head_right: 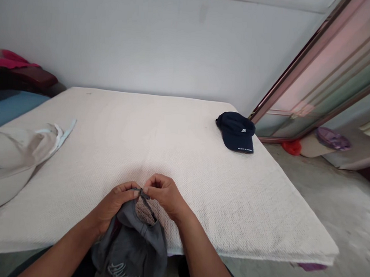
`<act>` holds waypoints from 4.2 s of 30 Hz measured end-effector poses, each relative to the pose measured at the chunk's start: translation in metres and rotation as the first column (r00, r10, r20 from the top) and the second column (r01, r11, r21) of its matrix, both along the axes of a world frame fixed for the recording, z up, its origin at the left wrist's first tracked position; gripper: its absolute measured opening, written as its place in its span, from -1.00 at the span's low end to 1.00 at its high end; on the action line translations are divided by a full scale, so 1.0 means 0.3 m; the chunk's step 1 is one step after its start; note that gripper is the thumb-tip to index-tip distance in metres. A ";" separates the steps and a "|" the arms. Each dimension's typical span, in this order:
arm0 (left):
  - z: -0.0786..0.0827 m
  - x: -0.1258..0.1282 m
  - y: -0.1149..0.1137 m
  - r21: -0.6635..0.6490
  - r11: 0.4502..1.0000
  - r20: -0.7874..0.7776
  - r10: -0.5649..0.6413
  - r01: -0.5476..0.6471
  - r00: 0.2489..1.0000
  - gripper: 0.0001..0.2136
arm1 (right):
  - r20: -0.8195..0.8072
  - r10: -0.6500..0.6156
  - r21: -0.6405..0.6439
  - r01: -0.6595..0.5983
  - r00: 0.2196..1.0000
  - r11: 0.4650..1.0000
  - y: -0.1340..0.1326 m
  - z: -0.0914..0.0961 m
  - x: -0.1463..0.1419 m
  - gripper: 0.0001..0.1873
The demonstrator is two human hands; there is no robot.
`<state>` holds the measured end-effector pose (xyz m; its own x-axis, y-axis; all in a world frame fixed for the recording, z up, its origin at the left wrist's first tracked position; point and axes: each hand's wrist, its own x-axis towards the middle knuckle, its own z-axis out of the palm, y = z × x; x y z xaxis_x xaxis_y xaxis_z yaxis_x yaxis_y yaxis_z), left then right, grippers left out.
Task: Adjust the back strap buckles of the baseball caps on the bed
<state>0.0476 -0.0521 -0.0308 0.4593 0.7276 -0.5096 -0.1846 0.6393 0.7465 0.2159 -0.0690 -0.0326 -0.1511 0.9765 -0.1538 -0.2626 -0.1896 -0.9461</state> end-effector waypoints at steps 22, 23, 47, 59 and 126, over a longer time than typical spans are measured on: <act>-0.005 -0.005 0.001 0.013 0.995 -0.061 -0.096 0.097 0.993 -0.81 | 0.213 -0.007 0.084 -0.011 0.977 0.996 -0.007 0.023 -0.004 -0.91; -0.005 -0.005 0.001 0.013 0.995 -0.061 -0.101 0.102 0.993 -0.80 | 0.205 -0.001 0.076 -0.015 0.979 0.997 -0.008 0.025 -0.004 -0.90; -0.010 -0.012 -0.009 -0.092 0.983 0.088 -0.148 0.156 0.985 -0.83 | -0.075 0.198 0.019 -0.197 0.977 0.980 -0.019 0.013 0.028 -0.82; -0.013 -0.007 -0.011 -0.073 0.991 0.067 -0.106 0.110 0.992 -0.86 | -0.029 0.138 0.035 -0.137 0.990 0.990 -0.016 0.017 0.021 -0.81; -0.015 -0.014 0.003 -0.092 0.992 0.072 -0.084 0.091 0.994 -0.83 | -0.022 0.038 -0.003 -0.038 0.999 0.999 -0.036 0.049 -0.019 -0.90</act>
